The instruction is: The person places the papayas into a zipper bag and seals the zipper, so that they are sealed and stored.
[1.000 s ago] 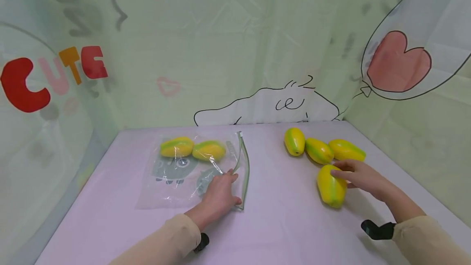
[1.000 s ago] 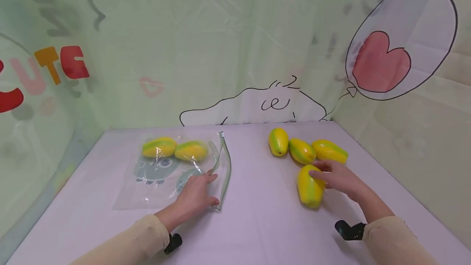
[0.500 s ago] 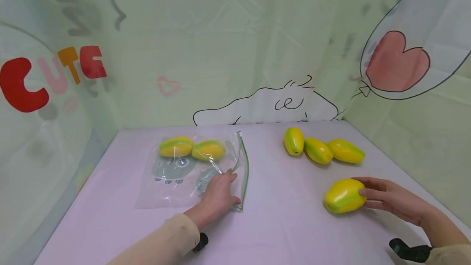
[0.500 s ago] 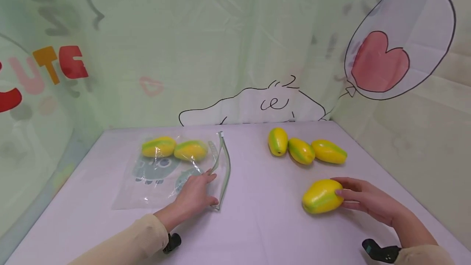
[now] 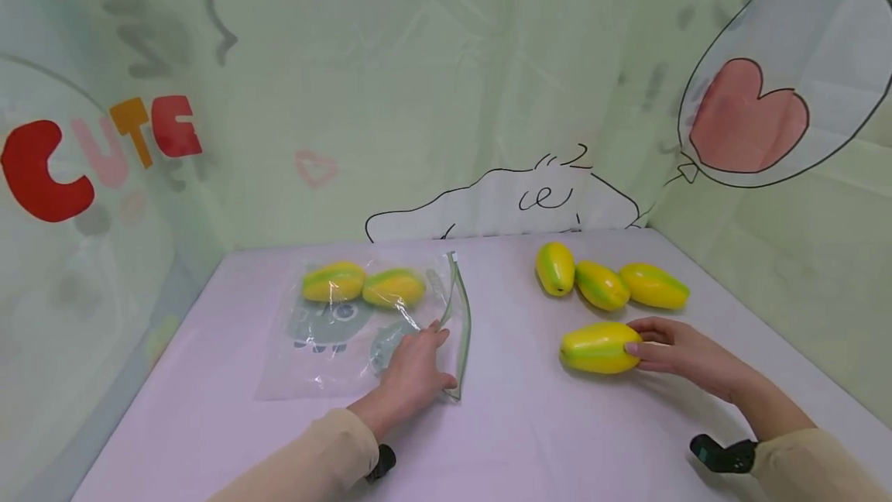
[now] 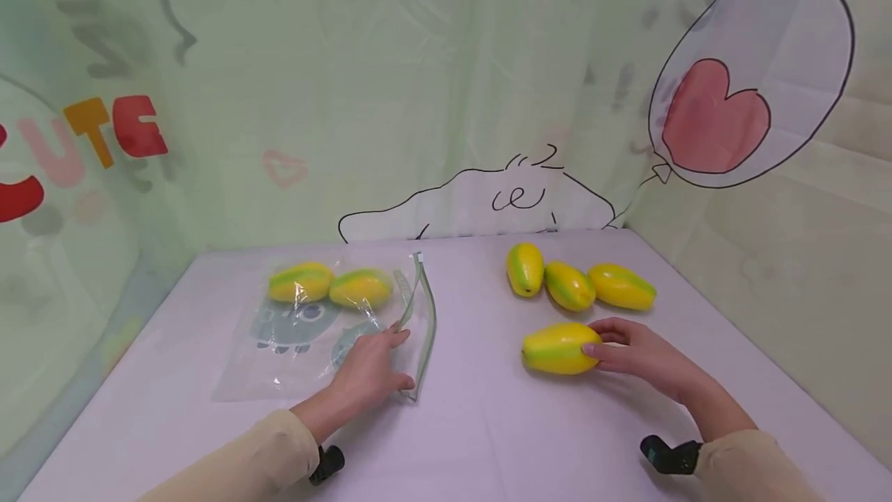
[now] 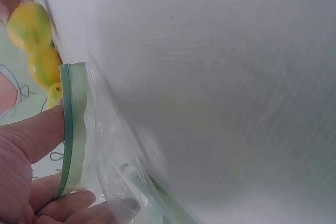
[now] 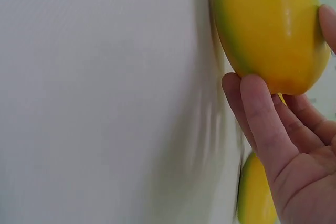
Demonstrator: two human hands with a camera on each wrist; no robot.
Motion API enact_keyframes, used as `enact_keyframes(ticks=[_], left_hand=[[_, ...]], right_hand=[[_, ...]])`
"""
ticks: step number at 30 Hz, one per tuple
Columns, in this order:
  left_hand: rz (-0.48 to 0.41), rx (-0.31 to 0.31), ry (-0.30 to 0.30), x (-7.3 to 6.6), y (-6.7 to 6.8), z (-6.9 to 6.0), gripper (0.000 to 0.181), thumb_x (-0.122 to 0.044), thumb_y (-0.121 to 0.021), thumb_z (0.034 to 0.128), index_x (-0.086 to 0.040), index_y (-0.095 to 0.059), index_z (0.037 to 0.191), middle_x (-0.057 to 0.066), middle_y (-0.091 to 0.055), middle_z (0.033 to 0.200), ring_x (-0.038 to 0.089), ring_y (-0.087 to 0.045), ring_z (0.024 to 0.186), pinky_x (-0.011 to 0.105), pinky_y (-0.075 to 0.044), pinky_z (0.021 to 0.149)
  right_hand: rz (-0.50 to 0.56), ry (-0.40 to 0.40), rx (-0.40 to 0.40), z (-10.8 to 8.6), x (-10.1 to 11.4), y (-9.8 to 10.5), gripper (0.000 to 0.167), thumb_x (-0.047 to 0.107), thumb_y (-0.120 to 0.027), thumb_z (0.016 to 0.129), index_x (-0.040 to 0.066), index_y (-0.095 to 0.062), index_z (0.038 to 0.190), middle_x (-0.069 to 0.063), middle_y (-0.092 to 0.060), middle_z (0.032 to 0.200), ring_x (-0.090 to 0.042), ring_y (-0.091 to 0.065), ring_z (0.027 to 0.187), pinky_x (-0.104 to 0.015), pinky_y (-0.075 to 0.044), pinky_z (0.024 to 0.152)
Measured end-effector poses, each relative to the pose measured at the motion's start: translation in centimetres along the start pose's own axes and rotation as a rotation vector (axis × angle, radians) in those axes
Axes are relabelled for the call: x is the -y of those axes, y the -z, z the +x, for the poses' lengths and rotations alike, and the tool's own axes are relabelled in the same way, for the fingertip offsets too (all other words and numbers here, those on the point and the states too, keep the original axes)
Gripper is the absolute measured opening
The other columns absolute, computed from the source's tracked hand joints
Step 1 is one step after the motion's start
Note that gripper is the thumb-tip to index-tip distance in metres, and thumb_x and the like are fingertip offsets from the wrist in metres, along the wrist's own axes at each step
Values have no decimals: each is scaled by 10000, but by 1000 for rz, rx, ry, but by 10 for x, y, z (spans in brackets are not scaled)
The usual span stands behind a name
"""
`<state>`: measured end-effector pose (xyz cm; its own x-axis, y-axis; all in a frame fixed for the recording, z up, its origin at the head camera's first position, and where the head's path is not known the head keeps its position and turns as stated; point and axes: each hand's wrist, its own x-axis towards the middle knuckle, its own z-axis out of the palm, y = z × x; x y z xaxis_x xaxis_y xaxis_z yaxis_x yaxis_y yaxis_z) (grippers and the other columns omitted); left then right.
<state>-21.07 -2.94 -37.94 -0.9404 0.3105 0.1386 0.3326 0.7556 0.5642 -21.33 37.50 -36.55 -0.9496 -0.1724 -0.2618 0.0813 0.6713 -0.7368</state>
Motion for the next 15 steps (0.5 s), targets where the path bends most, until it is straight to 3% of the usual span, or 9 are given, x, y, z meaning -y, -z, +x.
enact_keyframes(ticks=[7,15], left_hand=[[-7,-12,-4,1,0,0,719,-61,-914,700,73,-619,1342,255,-544,1481,485,-578,1275,523,-485,1072],[-27,5,21,1,0,1,731,-55,-910,709,60,-607,1364,237,-531,1501,465,-568,1299,517,-472,1092]], right_hand=[[6,115,9,34,43,-37,743,383,-675,979,-53,-401,1515,-314,-464,1485,-272,-625,1198,-366,-596,945],[41,132,3,66,83,-75,753,409,-726,940,-32,-445,1482,-272,-518,1428,-227,-657,1124,-374,-590,962]])
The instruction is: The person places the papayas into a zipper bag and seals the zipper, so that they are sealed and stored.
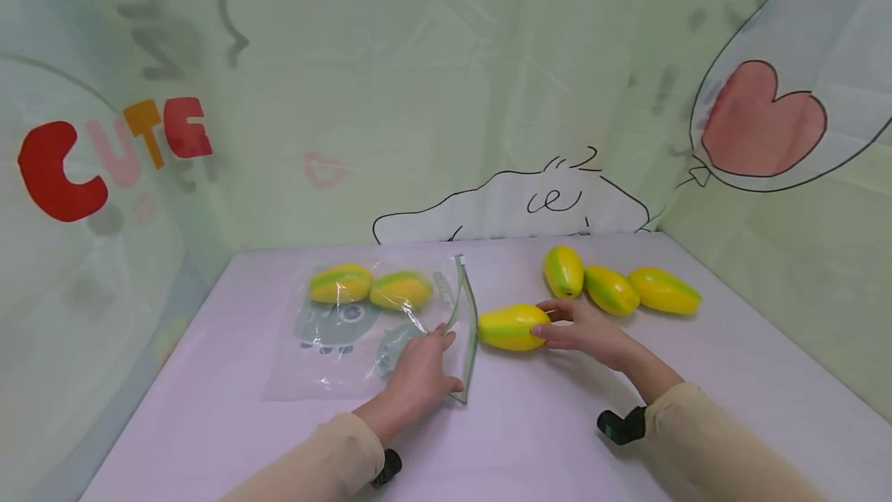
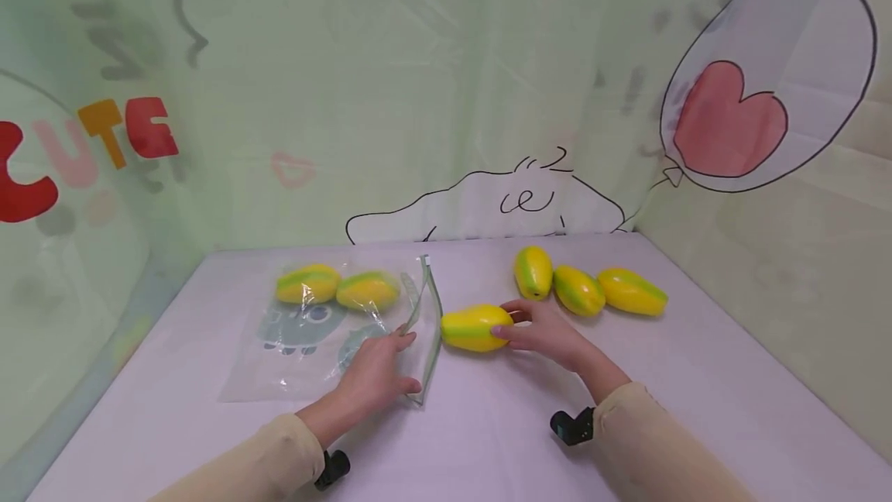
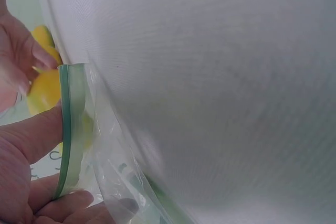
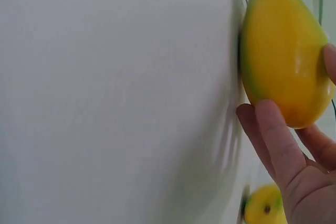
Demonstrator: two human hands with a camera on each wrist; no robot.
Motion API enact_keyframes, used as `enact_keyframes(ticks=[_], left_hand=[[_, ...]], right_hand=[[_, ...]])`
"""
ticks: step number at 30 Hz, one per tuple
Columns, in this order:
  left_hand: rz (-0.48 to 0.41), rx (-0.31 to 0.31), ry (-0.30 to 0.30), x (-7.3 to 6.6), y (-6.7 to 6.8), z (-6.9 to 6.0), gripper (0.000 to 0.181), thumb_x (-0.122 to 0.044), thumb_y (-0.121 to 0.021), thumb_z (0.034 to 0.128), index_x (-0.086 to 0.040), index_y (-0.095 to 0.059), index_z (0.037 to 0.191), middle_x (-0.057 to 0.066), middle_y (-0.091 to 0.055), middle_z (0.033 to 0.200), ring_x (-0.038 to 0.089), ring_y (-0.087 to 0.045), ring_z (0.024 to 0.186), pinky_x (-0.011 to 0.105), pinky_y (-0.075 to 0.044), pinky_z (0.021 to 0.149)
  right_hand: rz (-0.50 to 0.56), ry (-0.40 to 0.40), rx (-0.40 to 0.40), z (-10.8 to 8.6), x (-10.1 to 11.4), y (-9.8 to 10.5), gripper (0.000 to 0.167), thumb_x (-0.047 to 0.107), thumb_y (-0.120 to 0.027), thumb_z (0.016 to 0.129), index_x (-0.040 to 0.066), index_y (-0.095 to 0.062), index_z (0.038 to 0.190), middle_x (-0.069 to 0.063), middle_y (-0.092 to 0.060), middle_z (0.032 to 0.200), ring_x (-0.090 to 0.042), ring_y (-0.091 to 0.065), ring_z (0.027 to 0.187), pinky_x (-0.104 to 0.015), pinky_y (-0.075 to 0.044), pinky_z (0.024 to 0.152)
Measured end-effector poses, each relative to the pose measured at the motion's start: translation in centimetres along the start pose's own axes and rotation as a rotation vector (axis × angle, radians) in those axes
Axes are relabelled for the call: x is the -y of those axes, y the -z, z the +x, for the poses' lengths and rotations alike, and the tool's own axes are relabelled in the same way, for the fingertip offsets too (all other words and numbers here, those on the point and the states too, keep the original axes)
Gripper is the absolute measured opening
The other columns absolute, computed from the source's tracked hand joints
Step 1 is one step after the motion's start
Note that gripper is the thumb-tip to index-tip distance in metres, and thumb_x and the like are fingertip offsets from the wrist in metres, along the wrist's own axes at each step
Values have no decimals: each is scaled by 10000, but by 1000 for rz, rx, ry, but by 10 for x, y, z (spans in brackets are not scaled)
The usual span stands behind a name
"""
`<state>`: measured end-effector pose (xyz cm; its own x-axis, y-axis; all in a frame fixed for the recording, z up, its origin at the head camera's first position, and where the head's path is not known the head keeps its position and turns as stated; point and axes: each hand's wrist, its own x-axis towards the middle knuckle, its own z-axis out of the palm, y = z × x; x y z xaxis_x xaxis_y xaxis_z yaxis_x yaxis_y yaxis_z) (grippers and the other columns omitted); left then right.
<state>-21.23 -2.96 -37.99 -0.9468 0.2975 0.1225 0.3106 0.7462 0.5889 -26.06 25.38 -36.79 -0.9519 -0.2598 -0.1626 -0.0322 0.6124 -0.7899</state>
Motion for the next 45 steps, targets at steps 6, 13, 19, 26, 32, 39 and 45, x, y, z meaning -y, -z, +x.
enact_keyframes(ticks=[6,13,19,26,32,39,45], left_hand=[[10,-10,1,-3,0,-1,736,-53,-913,699,43,-613,1364,222,-523,1515,472,-574,1284,529,-474,1086],[35,-21,-15,-5,0,-3,737,-60,-913,708,46,-606,1369,231,-520,1513,447,-573,1298,518,-465,1104],[83,-40,-43,-6,0,-5,713,-59,-910,716,39,-619,1359,242,-540,1490,422,-593,1282,501,-484,1090],[95,-53,-44,-8,0,-5,706,-41,-893,735,27,-609,1378,251,-537,1489,399,-578,1317,487,-495,1086],[114,-74,-44,-10,0,-5,690,-56,-888,754,3,-612,1384,219,-550,1491,405,-534,1374,492,-482,1101],[108,-109,-73,-12,3,-5,699,-50,-890,745,2,-612,1384,215,-553,1490,441,-511,1385,509,-475,1106],[128,-135,-92,-13,3,-5,708,-46,-894,732,19,-611,1377,219,-551,1490,443,-512,1383,495,-487,1095]], right_hand=[[-5,3,-36,15,15,-23,675,404,-734,934,6,-506,1429,-229,-560,1382,-241,-642,1112,-385,-584,976],[-36,46,-54,28,30,-42,606,382,-749,926,35,-561,1386,-218,-598,1342,-222,-677,969,-336,-622,845],[-64,81,-38,39,38,-49,559,330,-753,930,31,-583,1370,-197,-630,1309,-189,-664,902,-310,-613,771],[-77,131,24,51,48,-56,525,246,-733,952,8,-580,1393,-214,-649,1306,-184,-680,905,-319,-614,801],[-103,182,76,59,54,-61,488,164,-690,978,2,-564,1421,-207,-648,1326,-205,-686,980,-337,-607,862],[-120,263,92,65,58,-70,446,109,-677,979,-28,-587,1394,-218,-659,1316,-332,-674,1150,-443,-561,1009],[-108,313,100,71,64,-81,256,63,-670,967,-7,-694,1212,-174,-713,1147,-285,-684,1079,-402,-586,954]])
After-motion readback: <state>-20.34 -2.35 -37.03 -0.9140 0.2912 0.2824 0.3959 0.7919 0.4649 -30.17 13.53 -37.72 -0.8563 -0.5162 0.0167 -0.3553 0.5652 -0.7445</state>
